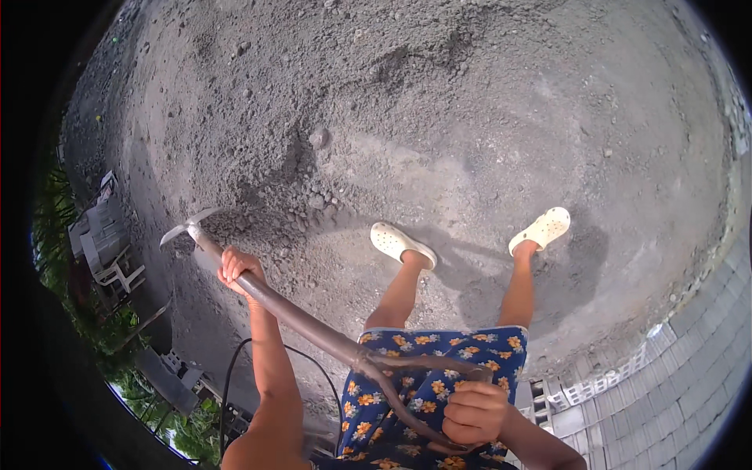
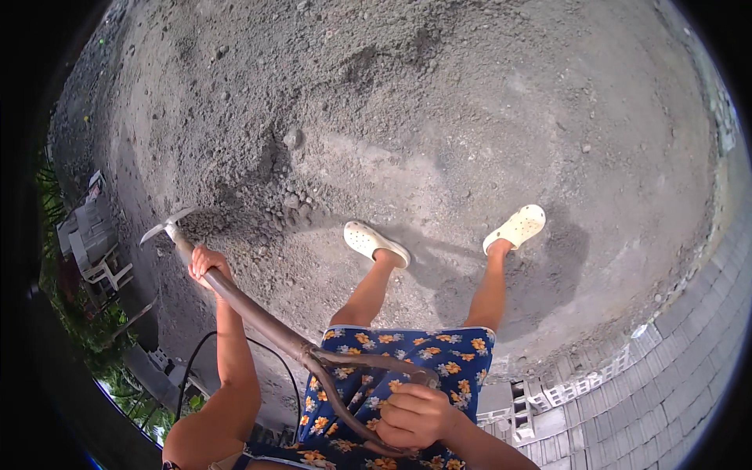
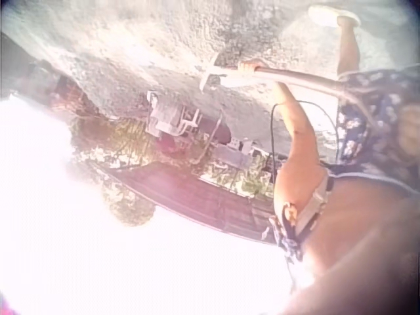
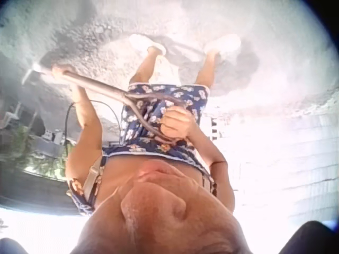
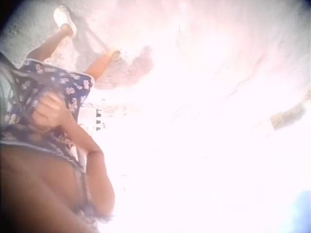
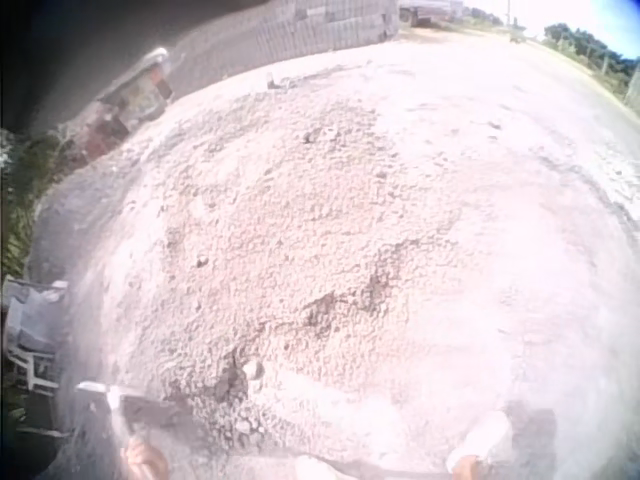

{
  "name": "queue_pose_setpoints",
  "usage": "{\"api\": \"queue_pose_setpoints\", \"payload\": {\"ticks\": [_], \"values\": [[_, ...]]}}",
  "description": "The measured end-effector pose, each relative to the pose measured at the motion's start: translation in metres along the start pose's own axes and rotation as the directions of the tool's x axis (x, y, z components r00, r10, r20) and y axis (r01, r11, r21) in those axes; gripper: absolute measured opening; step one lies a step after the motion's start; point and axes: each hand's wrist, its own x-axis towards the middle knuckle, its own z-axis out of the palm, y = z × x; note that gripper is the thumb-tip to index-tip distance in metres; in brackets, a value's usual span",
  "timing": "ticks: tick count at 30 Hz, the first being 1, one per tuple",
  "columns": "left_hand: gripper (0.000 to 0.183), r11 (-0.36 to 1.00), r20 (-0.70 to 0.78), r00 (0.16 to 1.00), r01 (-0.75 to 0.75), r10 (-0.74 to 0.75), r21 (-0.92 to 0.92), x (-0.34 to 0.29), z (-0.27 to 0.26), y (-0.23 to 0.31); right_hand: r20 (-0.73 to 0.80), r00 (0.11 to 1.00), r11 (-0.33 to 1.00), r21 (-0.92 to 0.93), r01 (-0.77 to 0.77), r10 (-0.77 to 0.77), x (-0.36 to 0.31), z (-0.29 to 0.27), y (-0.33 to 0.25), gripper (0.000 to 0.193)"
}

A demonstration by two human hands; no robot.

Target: Shoveling and leveling dirt and gravel on a construction site.

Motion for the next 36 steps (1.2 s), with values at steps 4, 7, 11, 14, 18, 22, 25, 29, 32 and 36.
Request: {"api": "queue_pose_setpoints", "payload": {"ticks": [4, 7, 11, 14, 18, 22, 25, 29, 32, 36], "values": [[0.019, 0.931, 0.082, 0.989, 0.086, -0.123, 0.355, 0.031, 0.056, -0.079, -0.239, 0.951, 0.943, 0.312, -0.115, 0.195, -0.014, -0.07, 0.057, 0.03], [0.025, 0.733, 0.093, 0.993, -0.013, -0.069, 0.68, 0.049, 0.063, -0.135, -0.235, 0.649, 0.569, 0.735, -0.369, 0.724, -0.046, -0.113, 0.064, 0.04], [0.013, 0.854, -0.208, 0.965, 0.242, -0.162, 0.46, 0.078, -0.035, -0.208, -0.347, 0.244, 0.414, 0.848, -0.33, 0.905, -0.085, -0.175, 0.084, 0.041], [0.014, 0.706, -0.725, 0.687, 0.487, 0.055, 0.515, 0.071, -0.158, -0.334, -0.444, -0.064, 0.391, 0.841, -0.375, 0.894, -0.156, -0.244, 0.099, 0.027], [0.027, 0.727, -0.929, 0.323, 0.68, -0.182, 0.094, -0.017, -0.266, -0.554, -0.669, -0.391, 0.34, 0.693, -0.636, 0.632, -0.254, -0.373, 0.029, 0.035], [0.024, 0.573, -0.874, 0.018, 0.762, -0.485, -0.303, -0.098, -0.266, -0.741, -0.709, -0.445, 0.212, 0.632, -0.746, 0.547, -0.233, -0.436, 0.015, 0.043], [0.019, 0.567, -0.807, 0.001, 0.712, -0.591, -0.414, -0.113, -0.28, -0.791, -0.608, -0.25, 0.141, 0.521, -0.842, 0.754, -0.128, -0.409, 0.173, 0.044], [0.019, 0.693, -0.826, 0.104, 0.607, -0.554, -0.389, -0.038, -0.286, -0.758, -0.652, -0.219, 0.095, 0.41, -0.907, 0.726, -0.086, -0.472, 0.188, 0.045], [0.019, 0.766, -0.833, 0.23, 0.565, -0.503, -0.307, 0.057, -0.297, -0.663, -0.73, -0.258, 0.073, 0.388, -0.919, 0.633, -0.112, -0.532, 0.127, 0.046], [0.017, 0.837, -0.874, 0.393, 0.547, -0.286, -0.028, 0.179, -0.3, -0.479, -0.708, -0.213, 0.144, 0.408, -0.902, 0.673, -0.026, -0.424, 0.185, 0.045]]}}
